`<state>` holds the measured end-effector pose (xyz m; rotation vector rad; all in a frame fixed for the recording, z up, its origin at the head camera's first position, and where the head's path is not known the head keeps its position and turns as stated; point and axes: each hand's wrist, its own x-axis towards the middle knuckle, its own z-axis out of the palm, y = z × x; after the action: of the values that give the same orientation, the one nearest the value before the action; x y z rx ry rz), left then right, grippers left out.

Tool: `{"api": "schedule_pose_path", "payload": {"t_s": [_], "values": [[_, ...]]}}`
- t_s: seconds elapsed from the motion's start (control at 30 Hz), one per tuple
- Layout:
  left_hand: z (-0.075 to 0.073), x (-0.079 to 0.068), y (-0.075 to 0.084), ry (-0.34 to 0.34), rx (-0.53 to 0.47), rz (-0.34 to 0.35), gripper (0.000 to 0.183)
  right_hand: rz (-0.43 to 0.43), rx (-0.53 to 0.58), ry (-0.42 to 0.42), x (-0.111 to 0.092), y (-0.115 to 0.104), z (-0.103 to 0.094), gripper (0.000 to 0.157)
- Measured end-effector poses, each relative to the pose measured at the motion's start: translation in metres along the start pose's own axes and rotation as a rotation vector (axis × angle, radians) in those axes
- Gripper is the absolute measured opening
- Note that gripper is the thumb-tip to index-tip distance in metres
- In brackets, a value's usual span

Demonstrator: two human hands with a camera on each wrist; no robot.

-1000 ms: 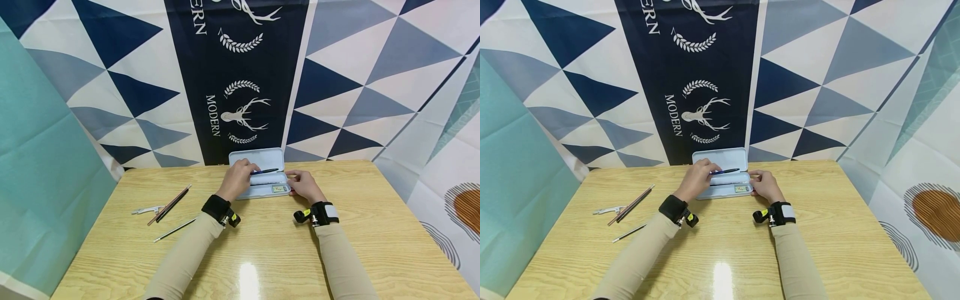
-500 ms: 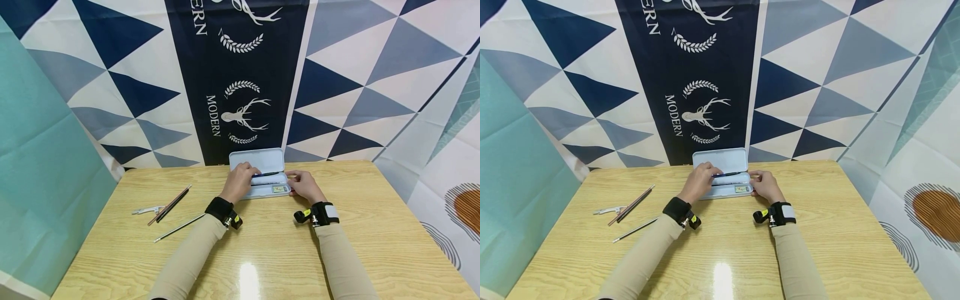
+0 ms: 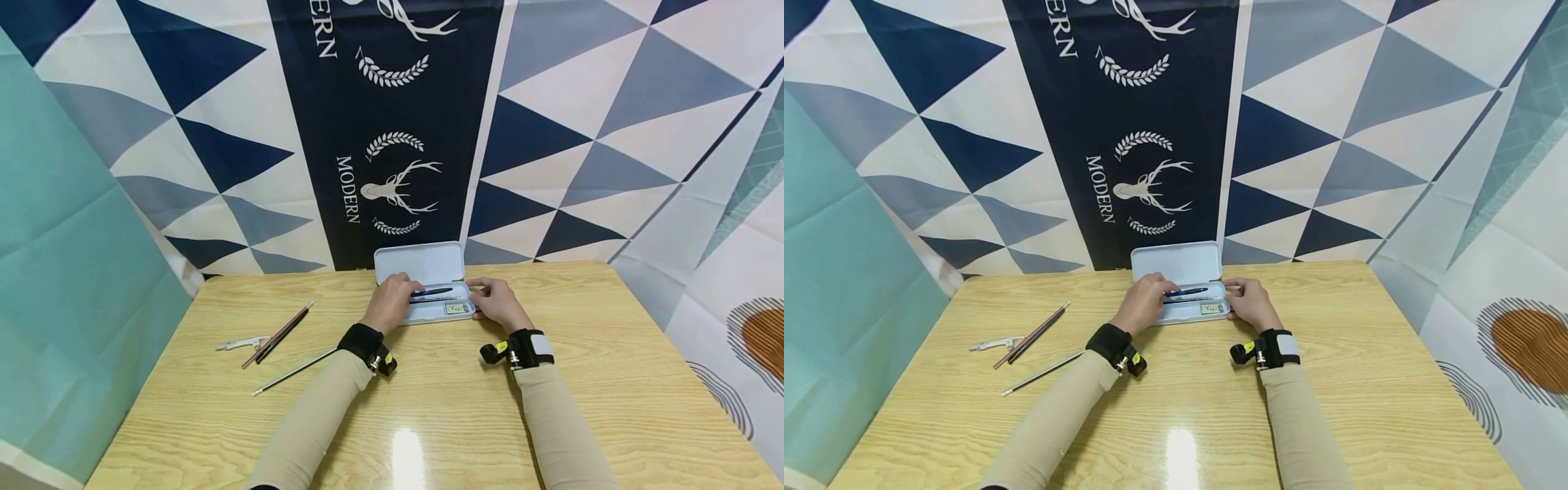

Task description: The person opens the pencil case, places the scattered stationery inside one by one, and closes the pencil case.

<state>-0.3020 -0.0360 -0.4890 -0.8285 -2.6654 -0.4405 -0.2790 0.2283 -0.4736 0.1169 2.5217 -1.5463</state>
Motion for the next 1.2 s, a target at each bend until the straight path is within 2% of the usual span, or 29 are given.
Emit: {"api": "schedule_pose_path", "payload": {"t_s": [0.03,0.1,0.13,0.17,0.27,0.43,0.67,0.77,0.97,1.03,1.1,1.17,1.2], "values": [[0.010,0.002,-0.006,0.005,0.013,0.009,0.041,0.000,-0.001,0.000,0.000,0.000,0.000,0.047],[0.012,0.001,-0.007,0.001,0.018,0.012,0.042,-0.001,0.000,0.001,0.000,0.000,0.000,0.047],[0.004,0.000,-0.002,-0.010,0.009,0.003,0.043,-0.002,0.002,0.001,-0.001,0.001,0.000,0.047],[0.003,-0.001,-0.001,-0.014,0.009,-0.001,0.043,-0.003,0.005,0.001,-0.001,0.001,0.000,0.047],[-0.019,-0.004,0.014,-0.064,-0.009,-0.039,0.041,-0.005,0.012,0.001,0.000,0.001,0.000,0.047],[-0.022,-0.003,0.018,-0.102,0.014,-0.075,0.037,0.000,0.010,0.001,0.002,0.001,0.000,0.047],[-0.020,-0.003,0.017,-0.107,0.001,-0.078,0.036,0.002,-0.005,0.000,0.002,0.001,-0.001,0.047],[-0.013,0.000,0.010,-0.113,-0.035,-0.086,0.036,-0.003,0.002,-0.001,0.003,0.001,-0.001,0.047],[0.030,0.012,-0.019,-0.147,-0.114,-0.145,0.039,-0.009,0.004,-0.005,0.002,0.002,-0.001,0.047],[0.038,0.014,-0.025,-0.167,-0.133,-0.159,0.041,-0.010,0.002,-0.006,0.002,0.002,0.000,0.047],[0.039,0.015,-0.026,-0.175,-0.140,-0.167,0.041,-0.010,0.006,-0.004,0.002,0.003,0.000,0.047],[0.034,0.014,-0.023,-0.180,-0.137,-0.165,0.041,-0.010,0.011,-0.003,0.003,0.003,0.000,0.047],[0.027,0.013,-0.018,-0.196,-0.135,-0.168,0.040,-0.010,0.012,-0.002,0.003,0.003,0.000,0.047]]}}
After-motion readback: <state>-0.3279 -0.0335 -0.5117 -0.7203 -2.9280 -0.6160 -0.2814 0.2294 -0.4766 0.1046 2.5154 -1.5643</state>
